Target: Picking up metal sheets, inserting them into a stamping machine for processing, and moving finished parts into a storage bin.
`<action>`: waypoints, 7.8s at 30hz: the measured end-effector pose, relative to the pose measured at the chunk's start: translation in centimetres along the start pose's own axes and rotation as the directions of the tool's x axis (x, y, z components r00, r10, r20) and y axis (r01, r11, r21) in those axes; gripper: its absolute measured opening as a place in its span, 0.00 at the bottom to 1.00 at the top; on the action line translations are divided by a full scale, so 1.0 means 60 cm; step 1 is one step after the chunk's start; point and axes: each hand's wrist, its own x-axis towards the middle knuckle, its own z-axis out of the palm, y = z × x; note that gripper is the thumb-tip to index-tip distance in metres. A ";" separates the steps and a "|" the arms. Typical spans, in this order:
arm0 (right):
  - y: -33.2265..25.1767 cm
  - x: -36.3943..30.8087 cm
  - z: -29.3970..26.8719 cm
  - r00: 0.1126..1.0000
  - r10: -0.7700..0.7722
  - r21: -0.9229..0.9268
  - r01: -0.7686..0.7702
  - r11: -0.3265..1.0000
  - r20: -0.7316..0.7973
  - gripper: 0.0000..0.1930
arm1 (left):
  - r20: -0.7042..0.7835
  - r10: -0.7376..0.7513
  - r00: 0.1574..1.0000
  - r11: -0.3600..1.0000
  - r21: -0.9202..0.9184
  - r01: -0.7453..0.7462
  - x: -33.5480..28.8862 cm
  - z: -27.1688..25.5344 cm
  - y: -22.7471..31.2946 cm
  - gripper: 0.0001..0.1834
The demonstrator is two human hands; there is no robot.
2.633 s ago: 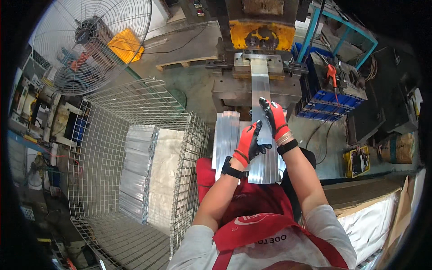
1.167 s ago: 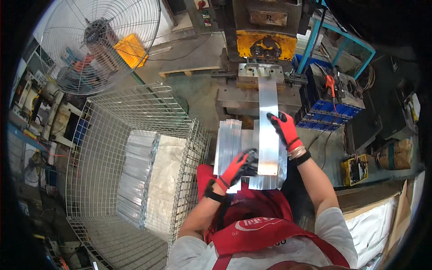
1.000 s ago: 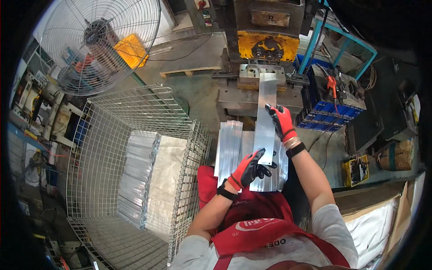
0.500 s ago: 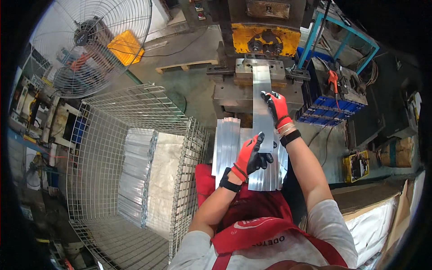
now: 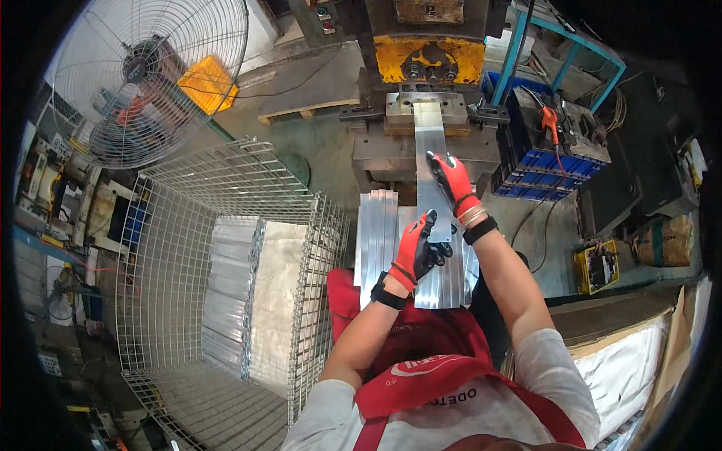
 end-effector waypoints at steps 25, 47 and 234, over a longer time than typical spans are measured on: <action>-0.093 -0.036 -0.004 0.972 0.165 -0.203 -0.130 0.971 0.166 0.22 | -0.065 0.019 0.998 1.000 0.008 -0.018 -0.010 -0.003 0.002 0.19; -0.103 -0.092 0.003 0.988 0.074 0.243 -0.106 0.964 0.136 0.12 | -0.084 -0.007 0.996 0.996 0.089 0.015 -0.004 -0.012 -0.004 0.17; -0.099 -0.082 -0.009 0.935 0.218 0.211 -0.281 0.936 0.280 0.09 | -0.047 -0.049 0.998 0.997 0.050 0.052 0.010 -0.022 0.002 0.16</action>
